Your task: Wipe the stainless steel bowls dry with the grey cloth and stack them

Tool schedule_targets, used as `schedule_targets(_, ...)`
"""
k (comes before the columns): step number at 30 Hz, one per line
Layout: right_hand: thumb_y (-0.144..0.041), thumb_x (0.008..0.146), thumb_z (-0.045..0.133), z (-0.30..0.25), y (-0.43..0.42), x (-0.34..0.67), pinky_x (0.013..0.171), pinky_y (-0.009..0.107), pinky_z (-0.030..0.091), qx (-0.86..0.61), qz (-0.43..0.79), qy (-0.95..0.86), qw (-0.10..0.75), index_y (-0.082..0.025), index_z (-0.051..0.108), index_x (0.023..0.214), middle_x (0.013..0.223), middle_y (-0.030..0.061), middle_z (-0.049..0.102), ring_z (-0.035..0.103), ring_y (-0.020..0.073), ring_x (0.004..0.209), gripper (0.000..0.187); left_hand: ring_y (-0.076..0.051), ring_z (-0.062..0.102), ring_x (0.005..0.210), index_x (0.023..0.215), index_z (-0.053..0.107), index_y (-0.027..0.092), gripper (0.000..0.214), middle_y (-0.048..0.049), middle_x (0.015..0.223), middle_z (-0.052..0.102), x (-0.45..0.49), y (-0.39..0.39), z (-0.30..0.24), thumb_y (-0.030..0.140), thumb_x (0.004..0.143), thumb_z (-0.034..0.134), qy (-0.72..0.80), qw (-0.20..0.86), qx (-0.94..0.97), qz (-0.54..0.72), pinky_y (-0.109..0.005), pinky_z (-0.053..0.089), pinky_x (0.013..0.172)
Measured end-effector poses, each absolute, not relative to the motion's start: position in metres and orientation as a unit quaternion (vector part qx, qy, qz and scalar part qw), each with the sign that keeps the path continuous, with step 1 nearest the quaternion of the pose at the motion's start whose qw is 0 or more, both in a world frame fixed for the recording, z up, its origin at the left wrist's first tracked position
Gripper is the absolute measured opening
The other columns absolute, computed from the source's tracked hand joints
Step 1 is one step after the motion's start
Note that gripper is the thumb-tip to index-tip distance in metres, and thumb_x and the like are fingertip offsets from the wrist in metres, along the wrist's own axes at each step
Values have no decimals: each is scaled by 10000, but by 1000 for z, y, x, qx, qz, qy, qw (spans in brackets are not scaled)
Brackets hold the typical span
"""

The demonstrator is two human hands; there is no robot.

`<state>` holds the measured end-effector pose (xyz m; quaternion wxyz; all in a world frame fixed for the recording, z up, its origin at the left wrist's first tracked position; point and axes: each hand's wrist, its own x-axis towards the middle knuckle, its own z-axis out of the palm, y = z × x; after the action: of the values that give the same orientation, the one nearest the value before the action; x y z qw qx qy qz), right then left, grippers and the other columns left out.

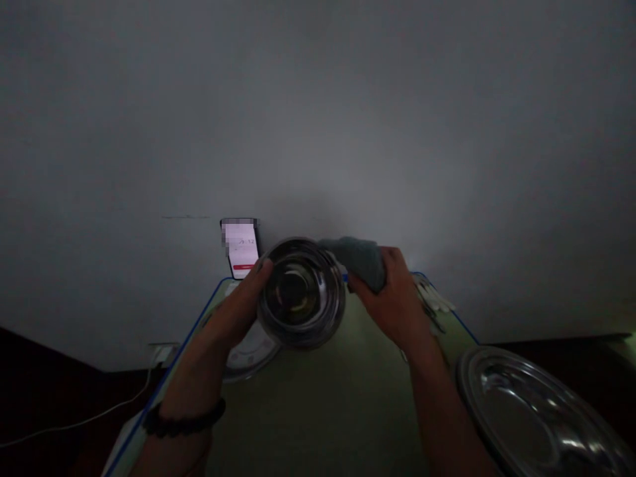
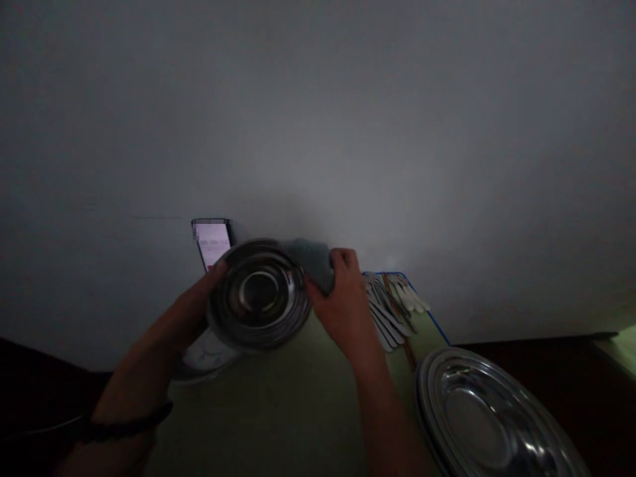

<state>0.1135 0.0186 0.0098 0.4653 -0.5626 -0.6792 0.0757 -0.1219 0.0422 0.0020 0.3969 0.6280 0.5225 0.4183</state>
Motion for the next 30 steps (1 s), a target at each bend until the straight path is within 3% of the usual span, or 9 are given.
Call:
schedule_targets(2, -420, 883, 569, 13, 7, 99, 966, 370, 453, -485, 180, -751, 410, -202, 591, 1117, 1220, 101, 595, 589, 219, 1085, 321, -313, 624, 1149, 1306, 589, 211, 716, -90, 1132, 736, -112, 41, 3, 712, 880, 308, 504, 493, 555, 441, -473, 515, 955)
schedule_targets(5, -397, 996, 372, 14, -1, 82, 964, 321, 449, -411, 291, -799, 328, -206, 653, 1007, 1073, 58, 675, 622, 170, 1042, 340, -290, 620, 1162, 1292, 598, 193, 706, -88, 1114, 741, -102, 37, 4, 699, 892, 314, 487, 510, 527, 474, -447, 483, 1008)
schedule_targets(7, -326, 1009, 355, 13, -3, 75, 971, 325, 440, -418, 269, -800, 336, -196, 668, 964, 1040, 57, 684, 619, 169, 1038, 341, -274, 596, 1201, 1344, 552, 192, 694, -89, 1171, 720, -98, 34, 4, 681, 900, 338, 478, 479, 555, 484, -441, 435, 1061)
schedule_targets(11, -161, 937, 476, 3, 0, 65, 949, 348, 455, -438, 224, -809, 321, -172, 638, 1057, 1093, 79, 659, 606, 189, 1034, 202, -277, 523, 1289, 1387, 505, 174, 698, -108, 1310, 644, -95, 26, 5, 653, 926, 289, 463, 424, 603, 492, -444, 405, 1082)
schedule_targets(15, -139, 869, 535, -18, 11, 58, 940, 412, 475, -506, 202, -787, 289, -112, 551, 1118, 1134, 164, 610, 590, 253, 1067, 251, -247, 381, 1402, 1435, 446, 238, 640, -47, 1483, 491, -90, 20, 8, 619, 938, 318, 454, 374, 646, 487, -391, 310, 1150)
schedule_targets(18, -188, 899, 474, -30, 24, 59, 950, 468, 472, -589, 158, -724, 323, -87, 496, 1141, 1167, 235, 573, 570, 307, 1129, 263, -224, 332, 1429, 1462, 402, 266, 621, -25, 1534, 421, -84, 15, 7, 600, 943, 331, 451, 362, 673, 461, -378, 255, 1176)
schedule_targets(23, -262, 907, 403, -31, 36, 63, 991, 524, 439, -623, 133, -596, 489, -85, 475, 1131, 1182, 265, 560, 559, 338, 1164, 294, -211, 309, 1440, 1468, 396, 281, 590, -16, 1529, 428, -61, 7, 0, 567, 959, 314, 415, 379, 710, 425, -406, 217, 1190)
schedule_targets(26, -322, 896, 437, -27, 30, 58, 1054, 495, 410, -557, 211, -576, 559, -121, 442, 1222, 1251, 216, 568, 526, 298, 1229, 383, -205, 299, 1444, 1452, 424, 257, 596, -28, 1531, 423, -52, 8, -3, 569, 959, 309, 410, 405, 686, 443, -410, 172, 1202)
schedule_targets(30, -324, 908, 418, -17, 13, 49, 1101, 407, 397, -412, 328, -663, 532, -188, 422, 1300, 1295, 118, 580, 506, 218, 1274, 415, -233, 388, 1400, 1307, 591, 241, 569, -43, 1399, 580, -54, 14, -2, 601, 932, 360, 403, 444, 594, 536, -407, 235, 1189)
